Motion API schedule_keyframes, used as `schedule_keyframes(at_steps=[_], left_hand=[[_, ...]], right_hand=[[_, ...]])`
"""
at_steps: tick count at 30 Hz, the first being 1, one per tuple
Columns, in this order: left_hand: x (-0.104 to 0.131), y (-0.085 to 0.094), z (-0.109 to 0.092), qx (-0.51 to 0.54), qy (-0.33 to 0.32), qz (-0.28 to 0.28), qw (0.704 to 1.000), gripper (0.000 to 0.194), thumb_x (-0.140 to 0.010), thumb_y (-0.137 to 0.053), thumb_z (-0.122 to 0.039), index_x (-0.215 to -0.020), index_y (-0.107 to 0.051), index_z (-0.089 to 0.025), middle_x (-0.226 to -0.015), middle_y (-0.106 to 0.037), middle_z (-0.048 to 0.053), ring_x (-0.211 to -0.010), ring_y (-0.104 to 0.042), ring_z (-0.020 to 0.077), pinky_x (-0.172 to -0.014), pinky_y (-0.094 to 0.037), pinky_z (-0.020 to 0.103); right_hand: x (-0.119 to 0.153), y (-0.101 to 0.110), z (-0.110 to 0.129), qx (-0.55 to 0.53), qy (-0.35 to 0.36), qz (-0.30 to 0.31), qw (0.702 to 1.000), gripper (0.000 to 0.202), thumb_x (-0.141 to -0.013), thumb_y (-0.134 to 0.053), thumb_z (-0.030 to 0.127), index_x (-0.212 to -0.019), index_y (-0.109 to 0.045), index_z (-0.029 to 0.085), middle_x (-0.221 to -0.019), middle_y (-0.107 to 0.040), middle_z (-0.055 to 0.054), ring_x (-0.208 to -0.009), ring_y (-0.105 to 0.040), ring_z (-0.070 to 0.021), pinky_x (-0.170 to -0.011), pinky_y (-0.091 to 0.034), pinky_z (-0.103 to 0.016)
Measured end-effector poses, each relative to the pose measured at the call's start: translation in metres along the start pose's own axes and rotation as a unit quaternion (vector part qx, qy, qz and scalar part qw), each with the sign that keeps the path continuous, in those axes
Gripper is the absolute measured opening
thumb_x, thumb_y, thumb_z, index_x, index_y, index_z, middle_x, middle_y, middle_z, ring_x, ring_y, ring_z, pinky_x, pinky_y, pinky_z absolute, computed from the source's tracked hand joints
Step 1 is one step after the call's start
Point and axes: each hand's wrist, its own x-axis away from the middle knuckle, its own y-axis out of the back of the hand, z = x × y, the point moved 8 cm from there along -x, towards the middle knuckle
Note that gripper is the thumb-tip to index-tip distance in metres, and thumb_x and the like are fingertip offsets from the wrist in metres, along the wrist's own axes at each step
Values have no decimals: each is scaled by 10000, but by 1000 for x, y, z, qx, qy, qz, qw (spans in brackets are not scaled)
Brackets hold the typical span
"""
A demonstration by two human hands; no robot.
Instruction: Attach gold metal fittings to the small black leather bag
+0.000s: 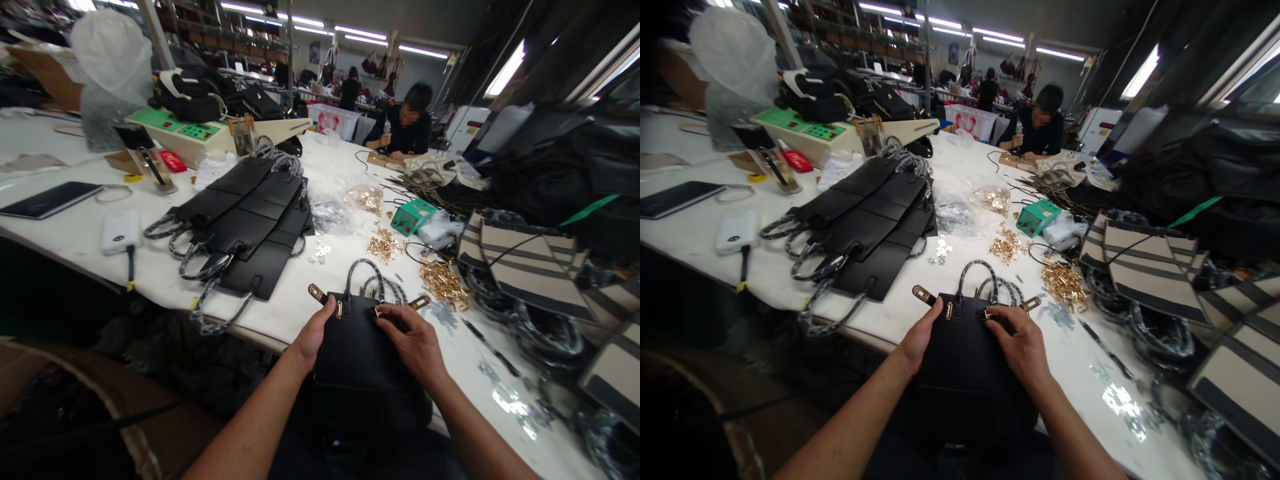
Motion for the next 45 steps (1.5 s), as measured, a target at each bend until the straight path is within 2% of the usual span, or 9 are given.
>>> schedule_keyframes(at_steps=[6,9,13,19,25,34,45], left_hand=[[0,2,0,7,4,-3,1000,635,-897,-519,-580,-1251,-624,-63,-1053,-742,192,-1075,-675,345,-1035,-455,471],[-1,0,-1,8,3,5,1000,647,-891,-523,-590,-1269,-616,-73,-1069,-739,189,-1090,-667,353,-1041,-448,484],[-2,-3,-1,10,3,24,1000,647,-898,-514,-585,-1295,-603,-82,-1086,-735,185,-1115,-654,354,-1055,-436,489],[-3,-2,-1,14,-9,13,1000,621,-903,-521,-563,-1282,-611,-79,-1086,-736,182,-1118,-652,354,-1064,-426,492],[-2,-1,-6,0,-43,0,999,540,-922,-536,-502,-1273,-621,-101,-1114,-732,159,-1121,-655,328,-1070,-429,455],[-3,-2,-6,-5,-40,-4,999,539,-916,-547,-503,-1243,-640,-84,-1075,-745,150,-1124,-655,324,-1047,-462,431],[-2,1,-11,-51,-80,-23,995,470,-901,-591,-471,-1159,-683,-88,-1048,-752,143,-1087,-673,315,-1026,-472,414]], right_hand=[[1,4,-11,-52,-74,-12,996,241,-810,-702,420,-986,-723,257,-1004,-721,-27,-895,-659,-216,-851,-521,-361],[0,2,-10,-60,-78,-14,995,249,-810,-700,425,-987,-720,252,-1003,-726,-30,-912,-669,-225,-871,-524,-375],[-3,-1,-2,-25,-42,-14,999,224,-835,-680,411,-999,-724,266,-1002,-730,-30,-897,-679,-226,-882,-529,-388],[-4,-3,15,78,54,6,996,164,-897,-628,344,-1029,-722,322,-1029,-741,20,-956,-689,-205,-889,-534,-352],[-10,-9,36,181,130,75,972,212,-941,-556,312,-1087,-705,351,-1061,-739,40,-918,-710,-189,-812,-550,-313],[-11,-16,38,281,163,107,940,242,-960,-508,319,-1129,-680,344,-1080,-738,20,-878,-712,-185,-710,-503,-278],[-11,-19,37,301,175,156,924,282,-955,-492,245,-1152,-665,347,-1058,-743,18,-842,-706,-179,-664,-465,-263]])
